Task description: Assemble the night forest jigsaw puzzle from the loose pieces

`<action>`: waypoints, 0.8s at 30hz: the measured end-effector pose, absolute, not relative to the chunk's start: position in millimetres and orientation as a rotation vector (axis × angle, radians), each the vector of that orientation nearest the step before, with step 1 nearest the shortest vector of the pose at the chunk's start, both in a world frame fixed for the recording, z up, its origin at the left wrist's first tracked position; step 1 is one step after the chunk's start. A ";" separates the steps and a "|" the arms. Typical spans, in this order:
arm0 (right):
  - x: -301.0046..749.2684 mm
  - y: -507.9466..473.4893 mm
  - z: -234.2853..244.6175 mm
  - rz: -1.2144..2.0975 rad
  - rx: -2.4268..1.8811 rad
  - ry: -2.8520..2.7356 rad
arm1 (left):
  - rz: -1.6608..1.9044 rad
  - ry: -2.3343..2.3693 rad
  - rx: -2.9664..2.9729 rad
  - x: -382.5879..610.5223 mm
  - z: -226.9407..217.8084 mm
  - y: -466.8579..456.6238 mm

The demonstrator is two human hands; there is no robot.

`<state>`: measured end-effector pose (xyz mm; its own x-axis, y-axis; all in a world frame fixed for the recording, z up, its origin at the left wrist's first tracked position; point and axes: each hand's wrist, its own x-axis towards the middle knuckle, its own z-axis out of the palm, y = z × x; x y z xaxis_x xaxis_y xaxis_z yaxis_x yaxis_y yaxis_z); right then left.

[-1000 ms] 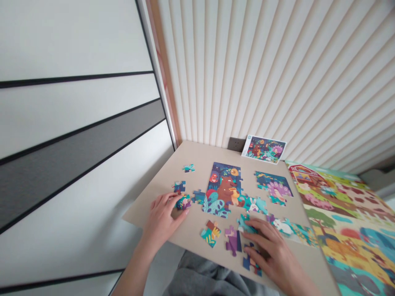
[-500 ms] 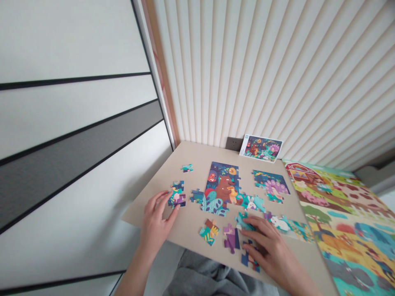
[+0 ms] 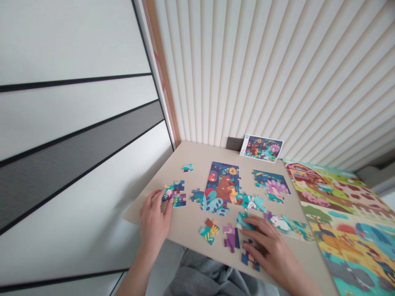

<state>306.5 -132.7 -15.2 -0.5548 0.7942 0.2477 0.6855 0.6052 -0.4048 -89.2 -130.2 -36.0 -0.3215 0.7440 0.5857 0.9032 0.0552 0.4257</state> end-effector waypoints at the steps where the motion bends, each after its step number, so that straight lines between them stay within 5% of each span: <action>1: 306.5 -132.7 -14.9 0.372 -1.181 -2.425 | -1.102 -2.133 -1.676 -88.6 -36.0 -130.2; 24: 299.5 -136.9 -3.1 0.399 -1.169 -2.387 | -0.796 -2.305 -1.604 -81.7 -26.2 -132.6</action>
<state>299.5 -136.9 -3.1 -0.5397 0.7984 0.2668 0.6684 0.5992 -0.4407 -81.7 -132.6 -26.2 -0.3792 0.7969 0.4703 0.9173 0.2569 0.3042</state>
